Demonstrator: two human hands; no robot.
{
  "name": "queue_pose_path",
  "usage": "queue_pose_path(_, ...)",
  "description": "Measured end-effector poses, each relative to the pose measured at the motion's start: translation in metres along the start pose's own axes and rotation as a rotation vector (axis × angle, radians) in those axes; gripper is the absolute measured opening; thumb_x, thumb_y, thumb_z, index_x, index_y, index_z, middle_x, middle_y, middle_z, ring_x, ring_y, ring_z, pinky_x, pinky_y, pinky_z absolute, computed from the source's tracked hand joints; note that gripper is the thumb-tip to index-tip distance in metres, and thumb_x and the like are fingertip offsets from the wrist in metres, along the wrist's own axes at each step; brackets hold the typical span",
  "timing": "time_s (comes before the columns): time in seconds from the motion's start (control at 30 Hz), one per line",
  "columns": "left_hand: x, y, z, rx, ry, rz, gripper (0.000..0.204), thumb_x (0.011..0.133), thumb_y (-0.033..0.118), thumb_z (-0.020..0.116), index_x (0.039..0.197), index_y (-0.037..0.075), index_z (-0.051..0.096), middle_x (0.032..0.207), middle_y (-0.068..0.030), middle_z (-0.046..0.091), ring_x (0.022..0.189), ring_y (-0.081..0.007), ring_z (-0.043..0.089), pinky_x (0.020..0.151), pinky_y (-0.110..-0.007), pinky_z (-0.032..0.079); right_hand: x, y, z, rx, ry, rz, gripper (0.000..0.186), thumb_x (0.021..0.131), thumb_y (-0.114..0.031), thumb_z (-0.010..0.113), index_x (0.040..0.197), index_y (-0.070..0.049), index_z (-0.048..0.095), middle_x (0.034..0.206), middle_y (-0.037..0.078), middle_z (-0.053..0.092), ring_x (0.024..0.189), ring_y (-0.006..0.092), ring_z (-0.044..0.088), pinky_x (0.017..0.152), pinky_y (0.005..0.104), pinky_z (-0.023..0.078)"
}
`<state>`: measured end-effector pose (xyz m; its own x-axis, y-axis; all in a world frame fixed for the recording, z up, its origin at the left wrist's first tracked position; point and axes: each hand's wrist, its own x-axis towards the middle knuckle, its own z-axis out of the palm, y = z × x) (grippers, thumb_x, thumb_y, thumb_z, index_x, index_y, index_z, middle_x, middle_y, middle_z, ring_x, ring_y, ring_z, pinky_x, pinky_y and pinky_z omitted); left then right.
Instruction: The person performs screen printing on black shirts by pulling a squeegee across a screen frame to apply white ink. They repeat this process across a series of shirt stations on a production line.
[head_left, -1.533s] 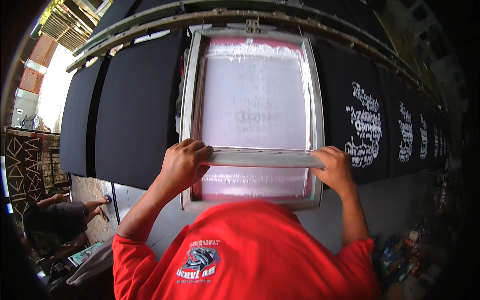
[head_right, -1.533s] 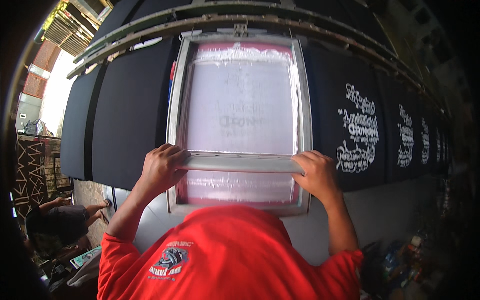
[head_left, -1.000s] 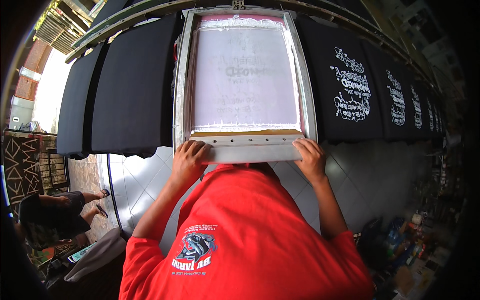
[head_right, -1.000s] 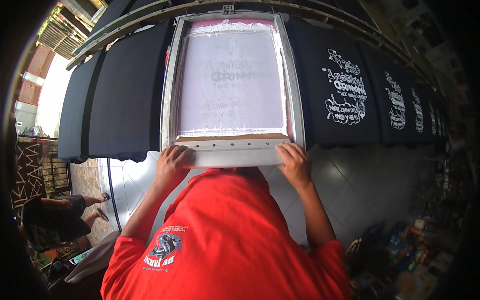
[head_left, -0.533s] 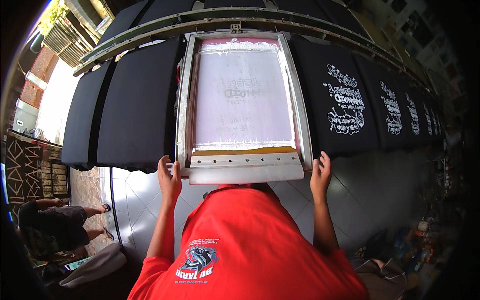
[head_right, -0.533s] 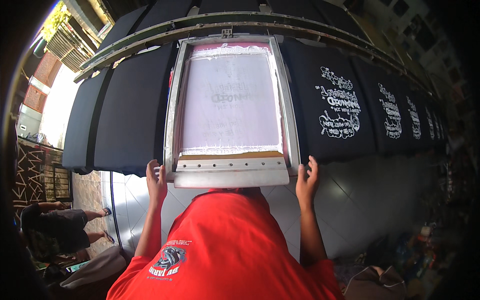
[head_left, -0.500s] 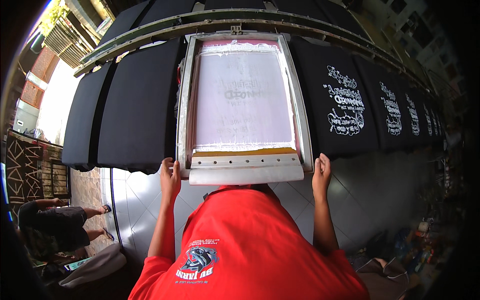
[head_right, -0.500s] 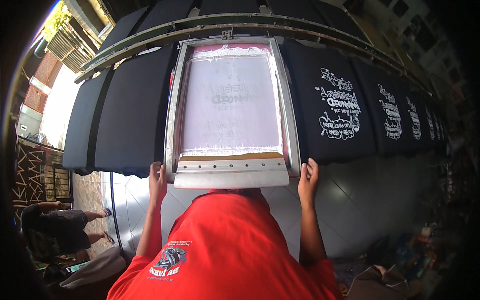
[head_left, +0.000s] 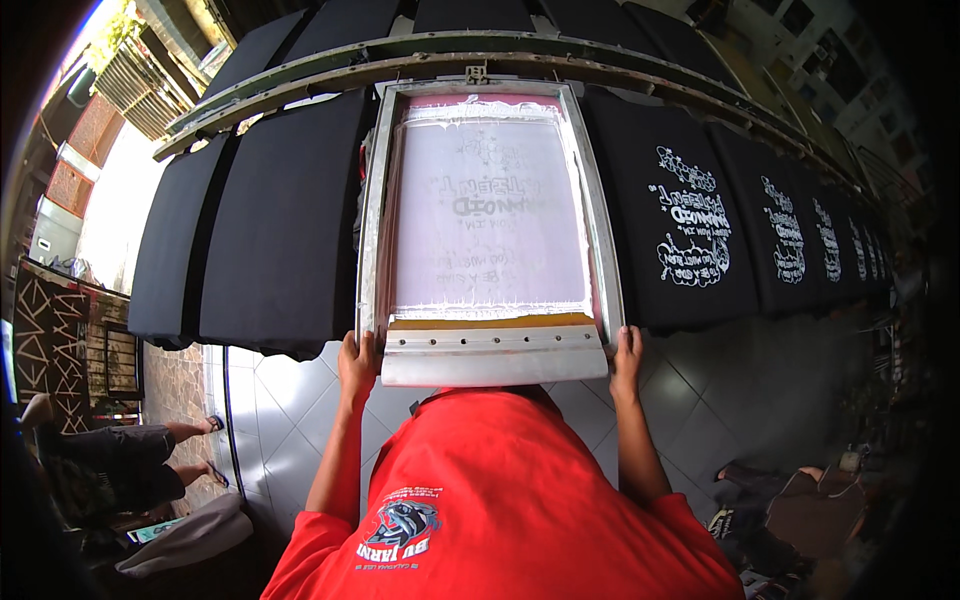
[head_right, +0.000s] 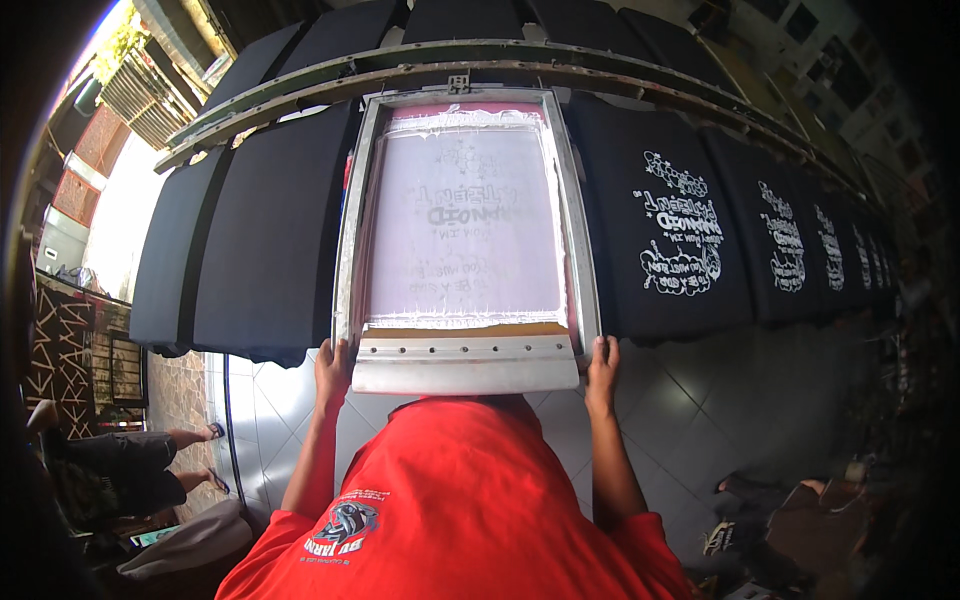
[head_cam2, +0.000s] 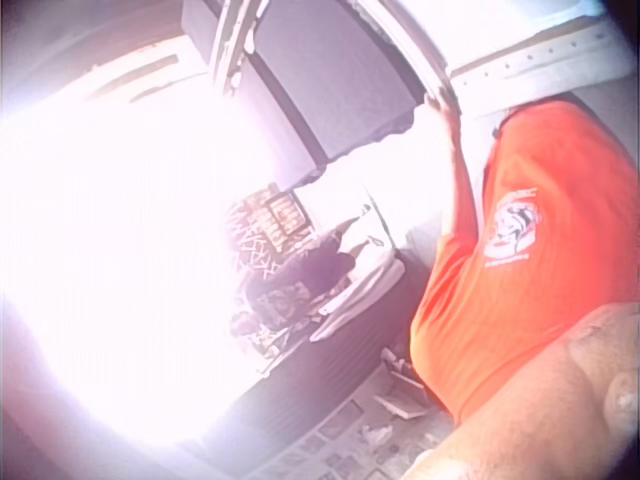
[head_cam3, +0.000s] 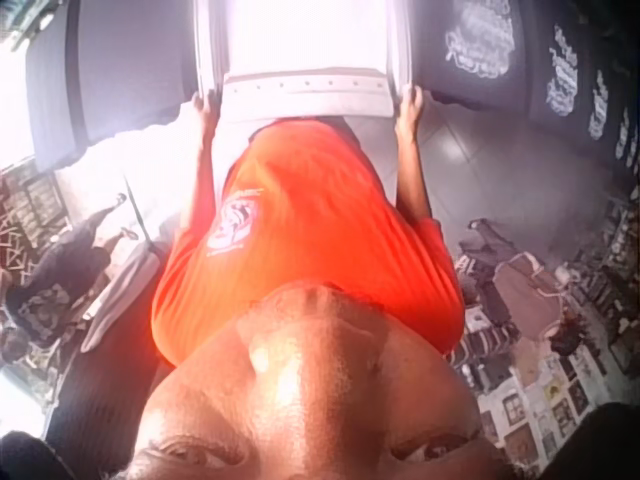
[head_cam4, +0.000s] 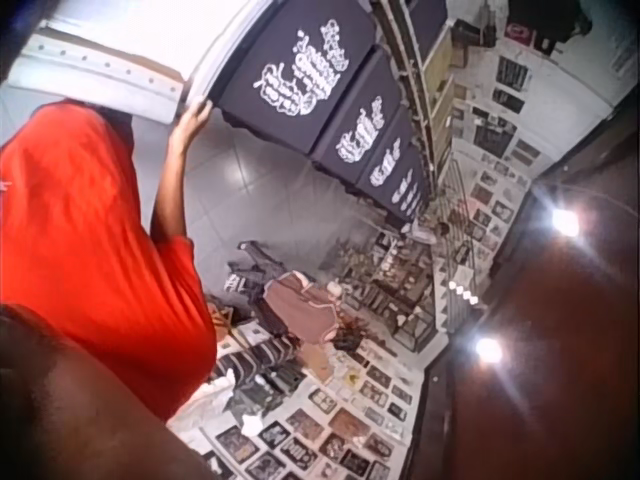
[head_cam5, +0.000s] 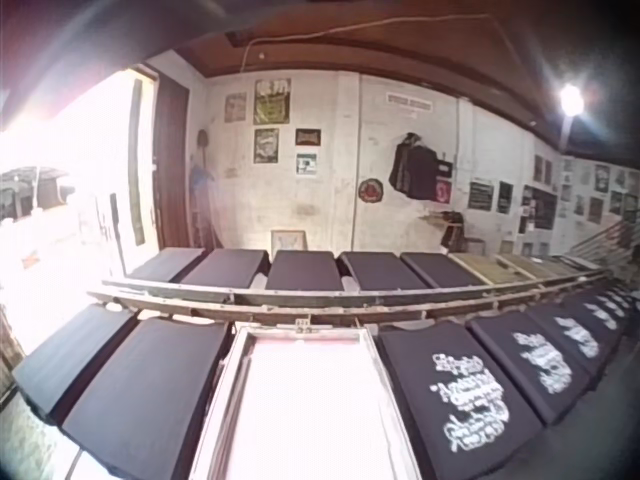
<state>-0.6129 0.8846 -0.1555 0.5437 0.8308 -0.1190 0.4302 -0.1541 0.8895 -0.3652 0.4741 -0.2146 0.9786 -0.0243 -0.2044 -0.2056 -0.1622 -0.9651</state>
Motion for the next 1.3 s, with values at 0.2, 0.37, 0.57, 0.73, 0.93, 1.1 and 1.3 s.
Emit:
queue_pose_path(0.2, 0.002, -0.007, -0.002, 0.052, -0.050, -0.006, 0.034, 0.102, 0.032, 0.050, 0.099, -0.002, 0.054, 0.067, -0.0121, 0.058, 0.057, -0.0156, 0.053, 0.053, -0.036, 0.042, 0.001, -0.008, -0.002, -0.201, -0.028, -0.074, 0.043, 0.101, -0.033, 0.053, 0.128, 0.000, 0.053, 0.118, 0.015, 0.059, 0.106, 0.0268, 0.056, 0.092, 0.0362, 0.045)
queue_pose_path(0.37, -0.013, 0.010, -0.019, 0.068, 0.087, 0.138, 0.039, 0.098, 0.025, 0.057, 0.127, 0.000, 0.047, 0.105, -0.0167, 0.061, 0.089, -0.0223, 0.060, 0.077, -0.036, 0.048, -0.054, -0.107, 0.010, -0.551, -0.133, -0.818, 0.045, 0.093, -0.034, 0.064, 0.126, -0.004, 0.058, 0.117, 0.016, 0.060, 0.109, 0.0300, 0.056, 0.094, 0.0405, 0.045)
queue_pose_path(0.57, -0.050, 0.081, -0.028, 0.493, -0.259, 0.696, 0.061, 0.072, 0.021, 0.080, 0.127, 0.008, 0.056, 0.125, -0.0165, 0.056, 0.123, -0.0361, 0.049, 0.105, -0.048, 0.039, -0.073, -0.127, 0.011, -1.013, -0.521, -0.997, 0.044, 0.077, -0.020, 0.075, 0.117, -0.007, 0.064, 0.121, 0.009, 0.061, 0.113, 0.0283, 0.057, 0.098, 0.0425, 0.045)
queue_pose_path(0.73, -0.029, 0.083, -0.024, 0.631, -0.502, 0.882, 0.049, 0.068, 0.018, 0.080, 0.114, 0.008, 0.065, 0.113, -0.0087, 0.064, 0.112, -0.0303, 0.057, 0.098, -0.044, 0.046, -0.057, -0.130, 0.012, -1.043, -0.537, -1.042, 0.048, 0.068, -0.013, 0.078, 0.114, -0.009, 0.065, 0.117, 0.005, 0.064, 0.111, 0.0252, 0.059, 0.099, 0.0417, 0.045)
queue_pose_path(0.93, 0.012, 0.119, -0.013, 0.721, -0.500, 0.868, 0.033, 0.070, 0.018, 0.077, 0.101, 0.009, 0.067, 0.095, -0.0077, 0.067, 0.093, -0.0282, 0.065, 0.081, -0.041, 0.053, -0.031, -0.181, 0.039, -0.976, -0.573, -0.946, 0.041, 0.069, -0.016, 0.079, 0.107, -0.009, 0.068, 0.104, 0.006, 0.069, 0.099, 0.0273, 0.064, 0.089, 0.0402, 0.050)
queue_pose_path(1.1, 0.062, 0.153, -0.009, 0.724, -0.539, 0.868, 0.014, 0.076, 0.019, 0.070, 0.087, 0.010, 0.066, 0.074, -0.0071, 0.065, 0.075, -0.0284, 0.067, 0.062, -0.041, 0.054, 0.013, -0.214, 0.057, -0.958, -0.663, -0.934, 0.029, 0.070, -0.016, 0.080, 0.096, -0.007, 0.069, 0.088, 0.010, 0.070, 0.084, 0.0309, 0.067, 0.074, 0.0405, 0.054)
queue_pose_path(1.3, 0.202, 0.233, 0.026, 0.738, -0.430, 0.921, 0.018, 0.076, 0.017, 0.074, 0.091, 0.010, 0.067, 0.072, -0.0081, 0.067, 0.069, -0.0298, 0.068, 0.062, -0.043, 0.054, 0.151, -0.290, 0.142, -0.888, -0.629, -1.037, 0.024, 0.071, -0.013, 0.079, 0.091, -0.005, 0.070, 0.088, 0.014, 0.069, 0.082, 0.0344, 0.067, 0.073, 0.0424, 0.054)
